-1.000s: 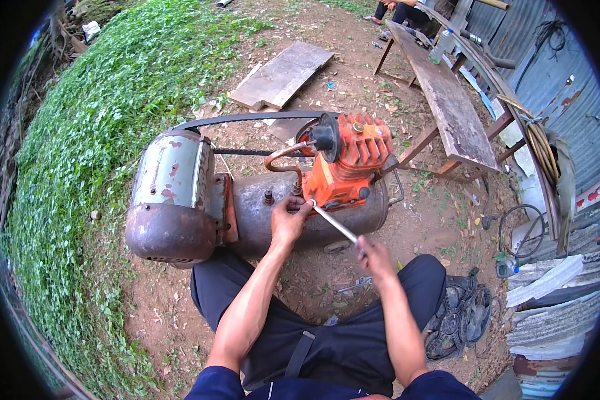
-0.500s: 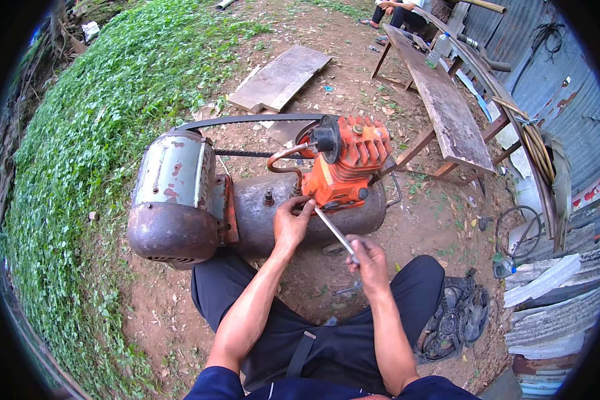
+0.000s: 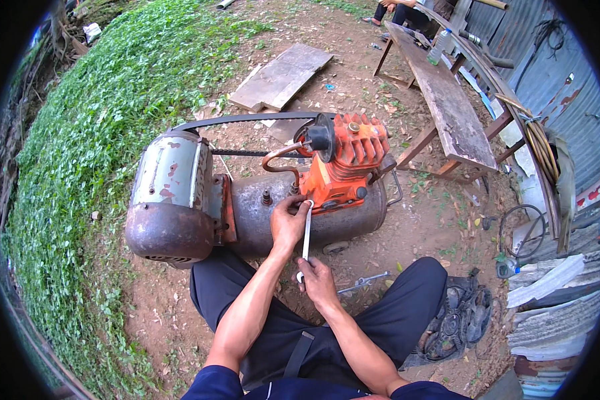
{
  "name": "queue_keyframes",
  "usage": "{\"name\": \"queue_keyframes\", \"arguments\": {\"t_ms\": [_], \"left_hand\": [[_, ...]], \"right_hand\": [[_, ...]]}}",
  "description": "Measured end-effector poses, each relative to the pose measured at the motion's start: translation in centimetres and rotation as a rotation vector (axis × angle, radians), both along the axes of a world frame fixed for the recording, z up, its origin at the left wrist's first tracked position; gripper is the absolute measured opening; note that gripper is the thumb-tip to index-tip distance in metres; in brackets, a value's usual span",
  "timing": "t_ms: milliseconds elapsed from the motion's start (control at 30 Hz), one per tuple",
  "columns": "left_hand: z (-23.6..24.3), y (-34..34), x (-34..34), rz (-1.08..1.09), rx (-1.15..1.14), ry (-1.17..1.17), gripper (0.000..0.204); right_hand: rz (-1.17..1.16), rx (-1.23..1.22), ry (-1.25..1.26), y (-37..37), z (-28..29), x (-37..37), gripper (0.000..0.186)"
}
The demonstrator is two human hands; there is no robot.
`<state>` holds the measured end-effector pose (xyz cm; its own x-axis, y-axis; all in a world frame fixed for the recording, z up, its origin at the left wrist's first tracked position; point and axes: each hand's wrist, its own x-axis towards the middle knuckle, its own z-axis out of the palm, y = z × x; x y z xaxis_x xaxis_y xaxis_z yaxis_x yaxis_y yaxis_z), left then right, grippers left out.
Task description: The person uses a wrench to loosen and remove multiple bolts from the cylinder head of an orange air compressor.
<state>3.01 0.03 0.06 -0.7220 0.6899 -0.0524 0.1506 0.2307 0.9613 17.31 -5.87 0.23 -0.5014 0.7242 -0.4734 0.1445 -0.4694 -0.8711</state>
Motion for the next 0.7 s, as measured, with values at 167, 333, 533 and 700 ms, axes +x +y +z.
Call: {"name": "queue_keyframes", "arguments": {"t_ms": [167,333,533,700], "left_hand": [[0.4,-0.2,-0.3,-0.049,-0.02,-0.279,0.027],[-0.1,-0.2,-0.1,-0.004,0.063,-0.236,0.028],[-0.3,0.0,0.0,-0.038,0.027,-0.215,0.029],[0.1,-0.1,0.1,-0.017,0.128,-0.232,0.03]], "right_hand": [[-0.035,-0.115,0.003,2.9,-0.7,4.9,0.032],[-0.223,-0.017,0.005,12.4,-0.5,9.1,0.032],[-0.2,0.103,0.058,13.0,1.2,8.7,0.026],[-0.292,0.136,0.166,9.3,4.9,7.3,0.024]]}}
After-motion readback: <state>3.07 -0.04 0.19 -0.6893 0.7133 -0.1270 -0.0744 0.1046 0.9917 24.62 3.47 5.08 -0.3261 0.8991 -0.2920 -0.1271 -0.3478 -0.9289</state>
